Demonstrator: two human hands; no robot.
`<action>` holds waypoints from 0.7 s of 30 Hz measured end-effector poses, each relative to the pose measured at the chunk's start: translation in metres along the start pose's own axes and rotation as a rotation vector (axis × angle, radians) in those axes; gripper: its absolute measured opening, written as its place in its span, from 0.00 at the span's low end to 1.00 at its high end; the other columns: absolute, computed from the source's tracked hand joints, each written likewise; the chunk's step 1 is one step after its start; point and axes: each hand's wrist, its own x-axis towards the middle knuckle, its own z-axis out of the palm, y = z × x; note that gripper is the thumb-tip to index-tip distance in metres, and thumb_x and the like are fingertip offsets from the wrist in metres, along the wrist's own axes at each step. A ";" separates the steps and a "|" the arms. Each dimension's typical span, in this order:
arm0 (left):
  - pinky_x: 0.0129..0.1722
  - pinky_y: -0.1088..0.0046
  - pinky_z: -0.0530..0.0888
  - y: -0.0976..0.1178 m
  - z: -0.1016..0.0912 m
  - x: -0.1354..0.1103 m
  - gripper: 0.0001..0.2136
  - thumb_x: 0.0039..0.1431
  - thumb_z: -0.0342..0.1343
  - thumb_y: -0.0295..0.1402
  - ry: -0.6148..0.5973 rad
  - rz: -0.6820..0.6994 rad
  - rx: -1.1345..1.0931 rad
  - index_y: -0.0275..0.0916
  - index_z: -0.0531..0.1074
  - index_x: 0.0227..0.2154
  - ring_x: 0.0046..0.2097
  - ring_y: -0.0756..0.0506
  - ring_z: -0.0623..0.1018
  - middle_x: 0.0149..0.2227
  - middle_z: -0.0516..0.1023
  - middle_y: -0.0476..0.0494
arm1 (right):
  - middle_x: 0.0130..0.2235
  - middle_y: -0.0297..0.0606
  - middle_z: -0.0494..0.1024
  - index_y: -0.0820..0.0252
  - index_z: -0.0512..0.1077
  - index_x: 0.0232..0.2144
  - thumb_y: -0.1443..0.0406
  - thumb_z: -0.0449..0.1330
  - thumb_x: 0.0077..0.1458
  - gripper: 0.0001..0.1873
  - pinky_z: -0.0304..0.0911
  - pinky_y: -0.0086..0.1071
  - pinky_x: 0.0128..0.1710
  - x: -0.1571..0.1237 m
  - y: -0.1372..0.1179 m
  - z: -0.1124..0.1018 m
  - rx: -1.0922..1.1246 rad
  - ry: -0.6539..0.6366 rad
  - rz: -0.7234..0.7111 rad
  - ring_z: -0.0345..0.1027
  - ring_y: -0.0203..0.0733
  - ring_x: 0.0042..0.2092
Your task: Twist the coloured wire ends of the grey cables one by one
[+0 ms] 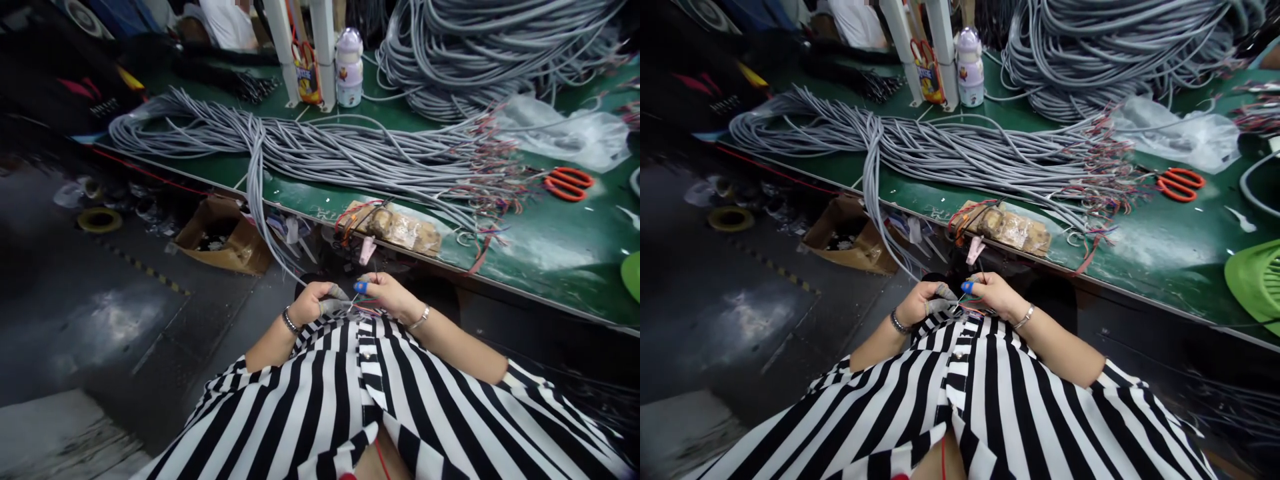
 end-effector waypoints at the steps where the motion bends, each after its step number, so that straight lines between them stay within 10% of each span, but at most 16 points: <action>1: 0.30 0.76 0.73 0.001 -0.001 -0.002 0.16 0.49 0.67 0.43 -0.009 -0.005 -0.018 0.32 0.79 0.30 0.29 0.49 0.76 0.27 0.78 0.43 | 0.16 0.26 0.65 0.61 0.64 0.18 0.54 0.73 0.32 0.23 0.47 0.24 0.17 0.002 0.000 -0.005 0.009 0.067 -0.032 0.53 0.26 0.18; 6: 0.27 0.77 0.72 0.007 -0.007 -0.010 0.14 0.49 0.67 0.40 0.095 0.093 -0.081 0.32 0.79 0.30 0.27 0.50 0.76 0.26 0.77 0.43 | 0.14 0.23 0.57 0.58 0.61 0.18 0.51 0.69 0.40 0.24 0.32 0.24 0.14 0.006 -0.008 -0.032 0.098 0.325 -0.191 0.39 0.23 0.15; 15: 0.35 0.74 0.75 0.015 0.002 0.027 0.13 0.47 0.69 0.39 0.339 0.202 -0.077 0.34 0.80 0.32 0.32 0.49 0.78 0.30 0.80 0.43 | 0.20 0.28 0.66 0.60 0.66 0.26 0.41 0.63 0.44 0.28 0.33 0.24 0.14 0.018 -0.029 -0.018 0.133 0.007 -0.160 0.41 0.25 0.16; 21: 0.34 0.76 0.74 0.011 0.004 0.047 0.14 0.46 0.69 0.39 0.343 0.174 -0.099 0.34 0.79 0.32 0.31 0.50 0.77 0.29 0.81 0.44 | 0.17 0.27 0.63 0.60 0.66 0.22 0.43 0.68 0.40 0.27 0.44 0.24 0.16 0.025 -0.020 -0.009 0.100 0.285 -0.423 0.50 0.27 0.18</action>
